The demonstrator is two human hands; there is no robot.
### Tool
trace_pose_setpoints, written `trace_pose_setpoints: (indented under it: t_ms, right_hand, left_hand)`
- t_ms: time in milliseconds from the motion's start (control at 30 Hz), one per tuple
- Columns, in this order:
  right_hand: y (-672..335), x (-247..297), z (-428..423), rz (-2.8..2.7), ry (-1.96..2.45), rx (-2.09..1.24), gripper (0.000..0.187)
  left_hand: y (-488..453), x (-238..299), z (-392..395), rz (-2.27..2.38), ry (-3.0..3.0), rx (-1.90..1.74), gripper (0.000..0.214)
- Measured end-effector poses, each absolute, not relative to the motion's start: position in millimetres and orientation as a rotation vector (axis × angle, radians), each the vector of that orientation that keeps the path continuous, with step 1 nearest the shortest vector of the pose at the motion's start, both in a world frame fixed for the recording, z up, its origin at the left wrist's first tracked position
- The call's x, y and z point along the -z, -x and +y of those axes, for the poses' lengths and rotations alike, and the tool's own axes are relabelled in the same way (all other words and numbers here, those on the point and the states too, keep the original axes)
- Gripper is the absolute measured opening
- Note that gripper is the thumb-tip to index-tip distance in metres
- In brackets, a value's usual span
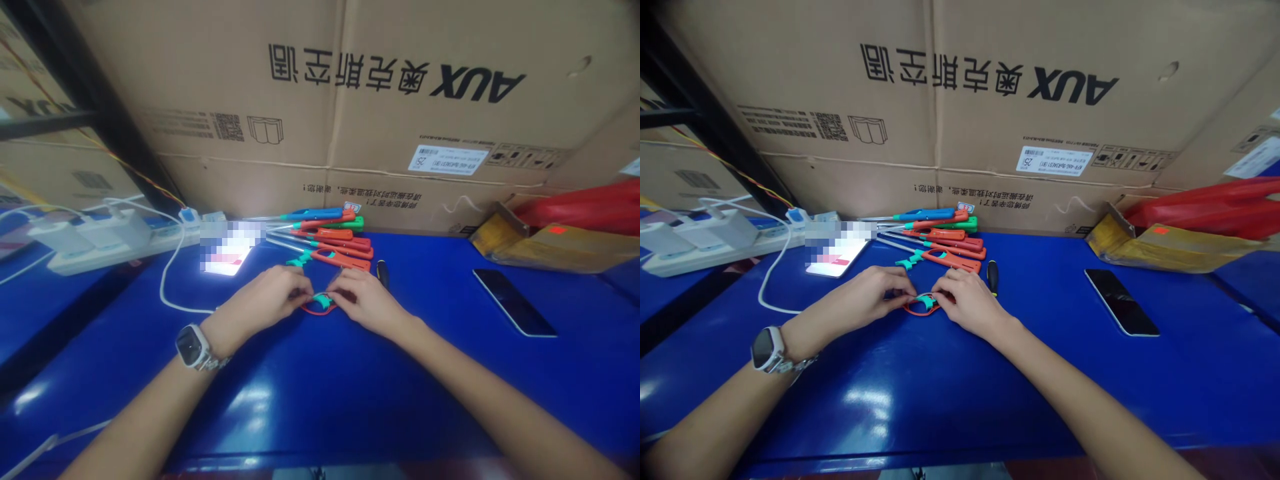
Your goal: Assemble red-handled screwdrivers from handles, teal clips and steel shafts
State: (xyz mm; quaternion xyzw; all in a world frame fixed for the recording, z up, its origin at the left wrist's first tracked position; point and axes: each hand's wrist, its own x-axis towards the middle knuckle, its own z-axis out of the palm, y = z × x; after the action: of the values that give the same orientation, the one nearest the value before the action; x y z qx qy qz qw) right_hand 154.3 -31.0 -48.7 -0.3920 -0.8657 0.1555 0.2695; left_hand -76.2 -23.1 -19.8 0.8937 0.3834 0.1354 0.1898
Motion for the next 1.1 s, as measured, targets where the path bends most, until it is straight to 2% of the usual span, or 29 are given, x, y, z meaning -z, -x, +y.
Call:
trace_pose_setpoints:
  t_ms: [833,1100]
  right_hand:
    - [-152,51,-35,-2.339,1.146,-0.262,0.006]
    - [-150,52,-37,-2.314,1.150,-0.263,0.006]
  left_hand:
    - [68,20,-43,1.233,-2.581,-0.313,0.022]
    - [75,30,-45,1.170,-2.560,-0.399,0.013]
